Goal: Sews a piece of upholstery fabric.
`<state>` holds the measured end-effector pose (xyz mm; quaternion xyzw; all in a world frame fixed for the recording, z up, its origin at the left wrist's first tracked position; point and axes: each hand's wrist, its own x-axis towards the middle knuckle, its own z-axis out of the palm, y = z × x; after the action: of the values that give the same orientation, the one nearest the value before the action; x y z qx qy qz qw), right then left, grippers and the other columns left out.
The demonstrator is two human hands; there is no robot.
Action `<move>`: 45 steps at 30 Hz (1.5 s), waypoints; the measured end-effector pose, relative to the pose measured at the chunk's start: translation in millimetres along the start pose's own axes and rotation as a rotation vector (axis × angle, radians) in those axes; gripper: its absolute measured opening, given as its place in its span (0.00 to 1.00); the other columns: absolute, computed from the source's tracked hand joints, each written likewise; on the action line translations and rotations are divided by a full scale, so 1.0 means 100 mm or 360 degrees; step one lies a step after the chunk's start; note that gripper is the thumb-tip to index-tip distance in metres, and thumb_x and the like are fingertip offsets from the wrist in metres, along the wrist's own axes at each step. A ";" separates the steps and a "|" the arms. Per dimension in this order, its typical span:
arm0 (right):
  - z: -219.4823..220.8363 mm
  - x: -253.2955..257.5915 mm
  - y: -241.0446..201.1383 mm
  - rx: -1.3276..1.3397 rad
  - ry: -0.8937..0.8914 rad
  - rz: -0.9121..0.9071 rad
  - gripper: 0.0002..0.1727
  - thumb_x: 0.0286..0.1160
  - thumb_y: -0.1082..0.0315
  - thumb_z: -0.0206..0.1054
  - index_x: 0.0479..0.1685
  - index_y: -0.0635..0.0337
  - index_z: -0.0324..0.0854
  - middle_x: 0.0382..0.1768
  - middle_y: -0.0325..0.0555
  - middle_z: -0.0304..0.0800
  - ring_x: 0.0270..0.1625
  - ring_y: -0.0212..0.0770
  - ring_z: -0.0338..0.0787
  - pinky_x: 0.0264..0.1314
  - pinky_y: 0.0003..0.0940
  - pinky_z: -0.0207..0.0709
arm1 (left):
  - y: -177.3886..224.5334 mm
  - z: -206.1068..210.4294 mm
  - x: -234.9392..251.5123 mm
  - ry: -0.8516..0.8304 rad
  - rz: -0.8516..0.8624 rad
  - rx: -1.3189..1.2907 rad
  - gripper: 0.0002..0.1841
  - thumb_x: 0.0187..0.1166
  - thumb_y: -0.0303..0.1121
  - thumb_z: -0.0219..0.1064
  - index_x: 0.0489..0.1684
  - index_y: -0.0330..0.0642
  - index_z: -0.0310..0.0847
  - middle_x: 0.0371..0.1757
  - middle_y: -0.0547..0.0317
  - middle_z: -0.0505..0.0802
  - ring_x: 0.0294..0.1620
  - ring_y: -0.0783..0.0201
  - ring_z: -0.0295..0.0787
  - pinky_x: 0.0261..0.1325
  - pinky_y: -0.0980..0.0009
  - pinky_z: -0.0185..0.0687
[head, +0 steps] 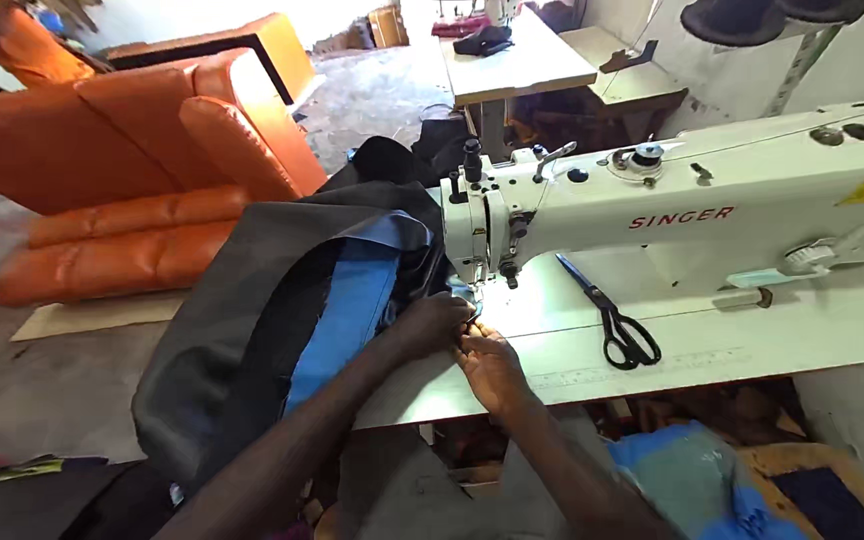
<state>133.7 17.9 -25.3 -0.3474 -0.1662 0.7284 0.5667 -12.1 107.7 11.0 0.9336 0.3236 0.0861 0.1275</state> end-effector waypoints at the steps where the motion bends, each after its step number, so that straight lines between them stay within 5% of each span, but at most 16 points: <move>1: -0.02 -0.02 -0.07 -0.0074 0.0001 0.0051 0.28 0.82 0.75 0.57 0.83 0.57 0.64 0.73 0.47 0.80 0.68 0.41 0.86 0.71 0.40 0.81 | 0.01 0.00 0.01 -0.0028 0.0006 0.0034 0.09 0.81 0.27 0.67 0.49 0.36 0.91 0.60 0.50 0.93 0.62 0.49 0.90 0.67 0.51 0.84; 5: -0.18 -0.07 -0.34 -0.1059 -0.0117 0.0007 0.25 0.90 0.72 0.50 0.84 0.58 0.62 0.54 0.52 0.92 0.43 0.43 0.96 0.48 0.39 0.91 | 0.11 -0.02 0.01 -0.0207 -0.0096 0.0135 0.09 0.80 0.26 0.67 0.51 0.36 0.90 0.62 0.49 0.92 0.62 0.46 0.88 0.62 0.50 0.86; 8: -0.35 -0.04 -0.38 -0.2131 -0.0062 -0.0421 0.22 0.89 0.66 0.55 0.80 0.57 0.73 0.31 0.49 0.92 0.22 0.46 0.89 0.23 0.45 0.84 | 0.15 -0.01 -0.01 -0.0207 -0.0159 0.0125 0.10 0.81 0.26 0.66 0.53 0.37 0.90 0.66 0.51 0.91 0.64 0.47 0.87 0.64 0.52 0.85; 10: -0.32 0.02 -0.39 -0.2585 -0.0014 -0.0560 0.21 0.87 0.64 0.57 0.76 0.52 0.79 0.35 0.55 0.92 0.34 0.57 0.92 0.33 0.59 0.84 | 0.14 0.03 -0.02 -0.0164 -0.0154 0.0116 0.09 0.80 0.25 0.67 0.52 0.37 0.90 0.65 0.50 0.91 0.64 0.48 0.88 0.65 0.51 0.85; 12: -0.21 0.14 -0.40 -0.2830 0.0012 -0.0458 0.23 0.85 0.63 0.55 0.76 0.46 0.82 0.41 0.53 0.95 0.44 0.57 0.95 0.43 0.61 0.85 | 0.10 0.07 -0.04 -0.0104 -0.0116 0.0131 0.09 0.79 0.25 0.67 0.51 0.38 0.89 0.64 0.51 0.91 0.63 0.48 0.88 0.64 0.52 0.85; 15: -0.17 0.18 -0.40 -0.2914 -0.0011 -0.0414 0.23 0.83 0.64 0.55 0.74 0.44 0.83 0.40 0.51 0.95 0.43 0.57 0.95 0.40 0.60 0.85 | 0.12 0.09 -0.03 -0.0146 -0.0196 0.0145 0.11 0.81 0.27 0.67 0.56 0.39 0.89 0.66 0.52 0.91 0.66 0.48 0.86 0.66 0.51 0.84; 24: -0.19 0.19 -0.45 -0.2833 -0.0045 -0.0407 0.22 0.80 0.65 0.57 0.72 0.47 0.82 0.34 0.52 0.93 0.39 0.57 0.94 0.37 0.59 0.83 | 0.30 0.11 -0.01 0.0005 -0.0360 0.0053 0.08 0.83 0.25 0.65 0.48 0.35 0.90 0.65 0.48 0.91 0.63 0.45 0.88 0.68 0.49 0.82; 45: -0.24 0.23 -0.50 -0.2745 -0.0084 -0.0332 0.19 0.79 0.62 0.60 0.67 0.53 0.82 0.36 0.54 0.92 0.42 0.59 0.94 0.40 0.61 0.83 | 0.57 0.35 0.14 0.0159 -0.0687 0.0183 0.11 0.86 0.29 0.63 0.53 0.33 0.88 0.67 0.44 0.89 0.67 0.42 0.86 0.68 0.47 0.82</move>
<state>183.0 51.0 -17.3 -0.6217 -0.7042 0.3004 0.1654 40.3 67.1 -5.0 0.8430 0.5261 0.0845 0.0733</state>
